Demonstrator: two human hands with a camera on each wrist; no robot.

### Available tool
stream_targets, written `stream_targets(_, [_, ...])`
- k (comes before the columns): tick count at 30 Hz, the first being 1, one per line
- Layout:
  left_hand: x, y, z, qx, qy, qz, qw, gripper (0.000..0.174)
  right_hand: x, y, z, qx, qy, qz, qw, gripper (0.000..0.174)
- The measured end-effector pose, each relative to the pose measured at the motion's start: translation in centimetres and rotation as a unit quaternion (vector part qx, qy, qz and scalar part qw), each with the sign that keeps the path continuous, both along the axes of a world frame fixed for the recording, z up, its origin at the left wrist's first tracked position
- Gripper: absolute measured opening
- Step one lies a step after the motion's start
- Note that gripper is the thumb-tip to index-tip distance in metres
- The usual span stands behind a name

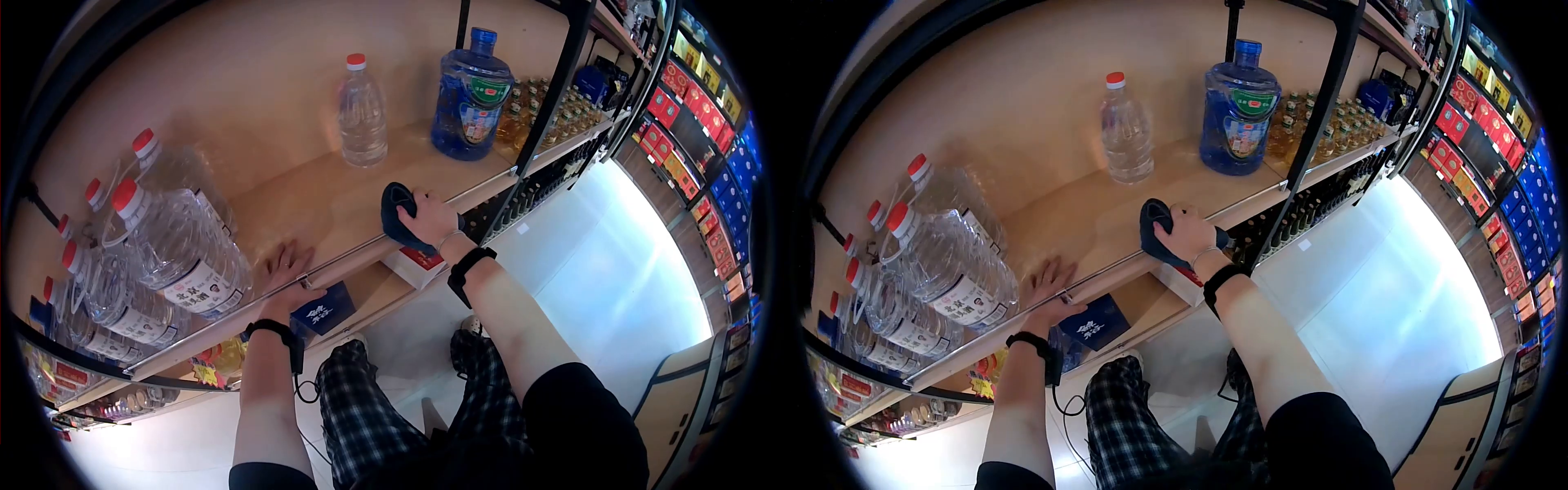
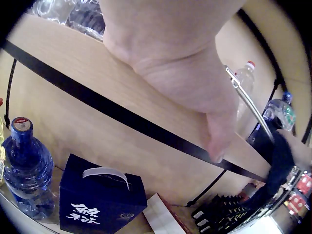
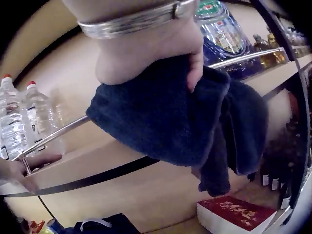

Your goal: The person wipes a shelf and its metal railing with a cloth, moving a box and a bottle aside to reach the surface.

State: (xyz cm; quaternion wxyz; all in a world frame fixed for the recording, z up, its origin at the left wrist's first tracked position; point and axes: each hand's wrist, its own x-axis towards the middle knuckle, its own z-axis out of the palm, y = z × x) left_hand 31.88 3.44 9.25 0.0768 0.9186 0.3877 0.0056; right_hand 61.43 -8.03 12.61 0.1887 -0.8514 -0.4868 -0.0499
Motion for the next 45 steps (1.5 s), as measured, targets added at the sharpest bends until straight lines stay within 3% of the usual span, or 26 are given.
stream_targets(12, [0.1, -0.2, 0.6, -0.007, -0.011, -0.001, 1.000, 0.099, -0.4, -0.7, -1.7, 0.096, -0.004, -0.031, 0.995, 0.048])
stream_targets(22, [-0.1, 0.0, 0.0, -0.005, -0.024, -0.009, 1.000, 0.100, -3.4, -0.1, -0.1, 0.020, 0.038, -0.046, 0.998, 0.048])
stream_targets(31, [0.0, 0.3, -0.4, 0.003, -0.010, -0.006, 1.000, 0.099, -7.4, 0.6, 0.1, 0.003, 0.038, 0.008, 0.999, 0.049])
stream_targets(40, [-0.1, 0.0, 0.0, 0.008, -0.006, -0.006, 1.000, 0.099, -3.3, 0.4, 0.8, -0.040, 0.022, 0.064, 0.997, 0.053])
stream_targets(45, [0.0, 0.0, 0.0, 0.003, -0.005, 0.001, 1.000, 0.100, -0.5, -0.4, 1.1, -0.046, 0.034, -0.003, 0.998, 0.057])
